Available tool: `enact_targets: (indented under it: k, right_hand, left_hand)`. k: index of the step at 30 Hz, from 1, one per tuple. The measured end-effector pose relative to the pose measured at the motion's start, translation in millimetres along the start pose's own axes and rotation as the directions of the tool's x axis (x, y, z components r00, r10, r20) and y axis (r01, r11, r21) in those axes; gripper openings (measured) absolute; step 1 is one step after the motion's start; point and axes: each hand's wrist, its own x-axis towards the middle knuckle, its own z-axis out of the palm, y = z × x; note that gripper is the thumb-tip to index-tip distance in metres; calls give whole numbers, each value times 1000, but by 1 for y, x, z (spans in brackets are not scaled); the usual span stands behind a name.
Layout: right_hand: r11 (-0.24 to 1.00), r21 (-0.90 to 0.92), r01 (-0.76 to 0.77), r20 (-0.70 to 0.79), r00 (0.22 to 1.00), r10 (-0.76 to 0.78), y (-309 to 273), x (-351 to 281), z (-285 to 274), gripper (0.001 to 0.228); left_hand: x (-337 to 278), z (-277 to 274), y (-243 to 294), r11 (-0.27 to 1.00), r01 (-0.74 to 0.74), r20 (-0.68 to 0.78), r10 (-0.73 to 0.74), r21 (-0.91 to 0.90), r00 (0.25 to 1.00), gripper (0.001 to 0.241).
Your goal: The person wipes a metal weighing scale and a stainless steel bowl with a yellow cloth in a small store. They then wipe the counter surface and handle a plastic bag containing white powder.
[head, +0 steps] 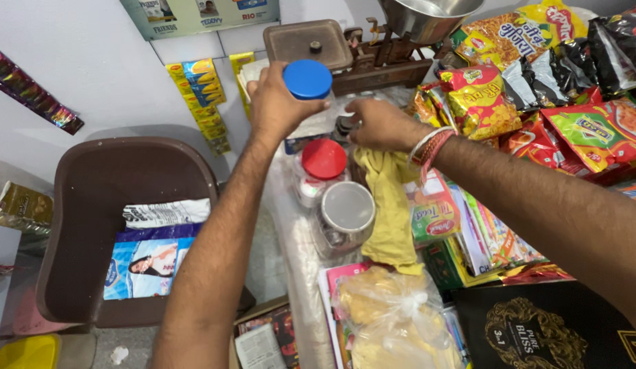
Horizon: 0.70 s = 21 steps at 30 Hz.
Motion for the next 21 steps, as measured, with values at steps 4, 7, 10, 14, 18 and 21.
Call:
enact_targets:
  k: [4,7,10,14,18,21]
  right_hand:
    - [998,-26,-57,67,996,58,-6,-13,4,57]
    - [999,-3,-42,51,998,42,-10,-25,1,56]
    - [999,34,-18,45,999,17,-13,-35,-3,58]
    - [1000,19,0,-28,1000,1,-14,-48,-7,51]
    - [997,7,71,-103,992,-70,-11,-61,-16,47]
    - [998,-16,64,-107,992,-65,-6,-74,-25,51]
  left_hand:
    - [-2,0,3,996,91,47,-90,-26,995,88]
    - [-2,5,7,997,70,21,-71,38,997,93]
    - [-1,8,6,997,48,24,-50,60,998,96]
    - [-3,6,1,999,23,32,-22,-39,999,102]
    - [-7,-3,-1,999,29,68,-26,-41,997,95]
    - [-5,-11,2,999,26,113,-23,-21,993,91]
